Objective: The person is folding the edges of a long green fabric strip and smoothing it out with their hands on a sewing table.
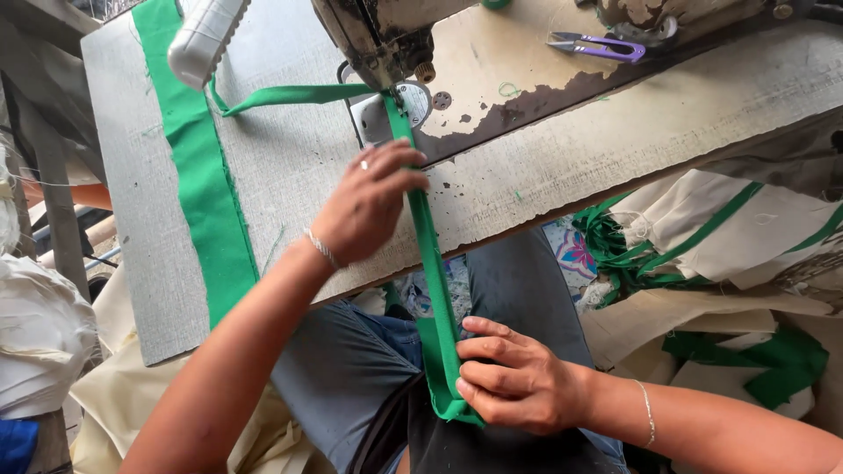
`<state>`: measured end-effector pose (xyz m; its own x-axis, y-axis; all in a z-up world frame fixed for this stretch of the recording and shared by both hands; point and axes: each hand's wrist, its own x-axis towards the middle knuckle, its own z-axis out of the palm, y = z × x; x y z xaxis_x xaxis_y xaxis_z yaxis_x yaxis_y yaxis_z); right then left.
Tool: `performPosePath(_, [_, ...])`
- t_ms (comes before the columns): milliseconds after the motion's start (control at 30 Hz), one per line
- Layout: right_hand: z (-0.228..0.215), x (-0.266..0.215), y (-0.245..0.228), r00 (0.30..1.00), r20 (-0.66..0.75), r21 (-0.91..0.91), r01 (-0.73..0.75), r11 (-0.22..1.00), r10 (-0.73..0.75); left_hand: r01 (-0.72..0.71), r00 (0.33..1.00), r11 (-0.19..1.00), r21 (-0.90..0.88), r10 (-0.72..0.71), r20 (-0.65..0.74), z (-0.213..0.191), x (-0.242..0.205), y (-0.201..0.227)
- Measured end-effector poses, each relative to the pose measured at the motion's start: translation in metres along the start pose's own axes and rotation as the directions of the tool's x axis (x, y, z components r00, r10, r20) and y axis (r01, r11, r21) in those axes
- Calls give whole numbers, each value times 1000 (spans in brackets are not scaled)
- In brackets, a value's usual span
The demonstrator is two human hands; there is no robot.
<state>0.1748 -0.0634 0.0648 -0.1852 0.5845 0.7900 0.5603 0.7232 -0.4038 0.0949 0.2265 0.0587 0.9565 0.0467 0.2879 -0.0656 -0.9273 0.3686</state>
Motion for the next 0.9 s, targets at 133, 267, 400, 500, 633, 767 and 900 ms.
performPosePath(133, [-1,1,2,999,41,-14,-4,1000,5,-142,989,908,394,147,17,-22,19,-6])
performPosePath(267, [-7,-4,5,990,136,-103,39,994,-25,-312,950,886,342,282,137,-22,10,16])
performPosePath(400, [-16,0,10,978,202,-104,78,992,-55,-445,893,859,254,404,199,-24,-2,49])
performPosePath(500, [-19,1,10,977,203,-110,91,990,-67,-434,895,858,274,375,243,-29,-5,42])
performPosePath(633, [-20,2,10,976,203,-108,99,989,-76,-413,903,854,316,341,261,-37,1,43])
performPosePath(767, [-20,4,9,982,177,-109,91,990,-70,-346,933,841,415,262,246,-43,8,42])
performPosePath(900, [-20,3,10,982,177,-107,87,990,-67,-354,921,873,334,263,289,-50,24,44])
